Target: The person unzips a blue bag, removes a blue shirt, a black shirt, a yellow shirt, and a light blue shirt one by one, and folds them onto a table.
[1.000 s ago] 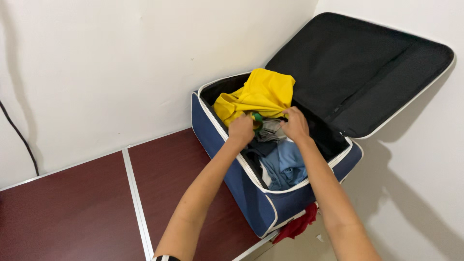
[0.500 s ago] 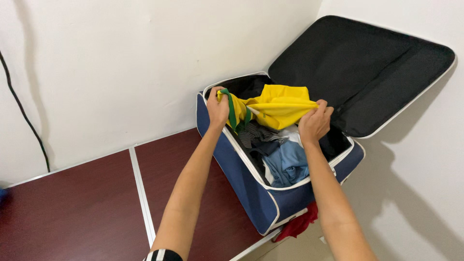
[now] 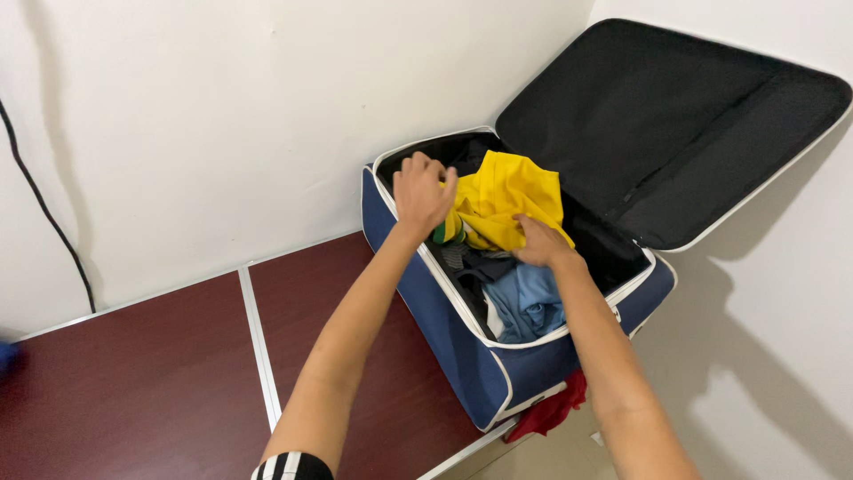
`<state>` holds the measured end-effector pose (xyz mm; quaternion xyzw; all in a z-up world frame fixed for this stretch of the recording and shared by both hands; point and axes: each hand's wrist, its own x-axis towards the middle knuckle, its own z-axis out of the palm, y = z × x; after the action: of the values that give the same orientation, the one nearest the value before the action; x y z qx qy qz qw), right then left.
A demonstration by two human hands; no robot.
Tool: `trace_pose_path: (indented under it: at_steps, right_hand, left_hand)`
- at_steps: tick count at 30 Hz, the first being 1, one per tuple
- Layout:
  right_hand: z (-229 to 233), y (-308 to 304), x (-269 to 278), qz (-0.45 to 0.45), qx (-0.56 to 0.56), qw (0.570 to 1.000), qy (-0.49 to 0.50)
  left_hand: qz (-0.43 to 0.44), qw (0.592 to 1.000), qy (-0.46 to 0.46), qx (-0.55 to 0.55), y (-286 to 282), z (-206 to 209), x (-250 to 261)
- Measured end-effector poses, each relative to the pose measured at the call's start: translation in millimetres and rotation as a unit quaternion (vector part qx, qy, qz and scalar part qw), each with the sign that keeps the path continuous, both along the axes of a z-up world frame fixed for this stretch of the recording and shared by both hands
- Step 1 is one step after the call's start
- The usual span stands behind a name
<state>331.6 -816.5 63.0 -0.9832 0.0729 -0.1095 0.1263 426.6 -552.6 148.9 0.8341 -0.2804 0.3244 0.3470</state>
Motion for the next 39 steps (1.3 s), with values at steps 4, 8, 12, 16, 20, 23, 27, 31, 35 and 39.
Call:
trace_pose_path:
  at_steps: [4, 8, 12, 16, 20, 23, 27, 31, 35, 39]
  right_hand:
    - [-19, -19, 9, -0.06, -0.075, 0.995, -0.026]
    - [-3, -11, 1, -0.141, -0.011, 0.978, -0.151]
    - [29, 9, -15, -0.183, 0.065, 0.921, -0.337]
    - [46, 22, -29, -0.231, 0.123, 0.858, -0.442]
    - [54, 24, -37, -0.22, -0.003, 0.872, -0.437]
    - [55, 30, -38, -0.166, -0.111, 0.858, -0.473]
    - [54, 31, -30, -0.112, -0.014, 0.884, -0.454]
    - [43, 29, -23, -0.072, 0.136, 0.906, -0.394]
    - [45, 31, -28, -0.127, 0.115, 0.857, -0.487]
    - [46, 31, -32, -0.183, 0.08, 0.824, -0.53]
  left_hand:
    - [0.023, 0.983, 0.041, 0.18, -27, -13, -11]
    - [0.05, 0.938, 0.205, 0.275, -36, -43, 15]
    - [-0.059, 0.945, 0.216, 0.239, -40, -67, 42]
    - [-0.222, 0.933, 0.261, 0.106, -52, -79, 69]
    - [-0.439, 0.838, 0.308, -0.105, -44, -77, 64]
    - [-0.354, 0.825, 0.421, -0.127, -27, -66, 59]
    - [-0.343, 0.754, 0.47, -0.305, -16, -58, 61]
    - [-0.21, 0.864, 0.335, -0.313, -5, -68, 56]
    - [0.031, 0.99, 0.086, -0.107, 14, -52, 34]
    - [0.001, 1.0, -0.012, -0.006, 25, -25, 6]
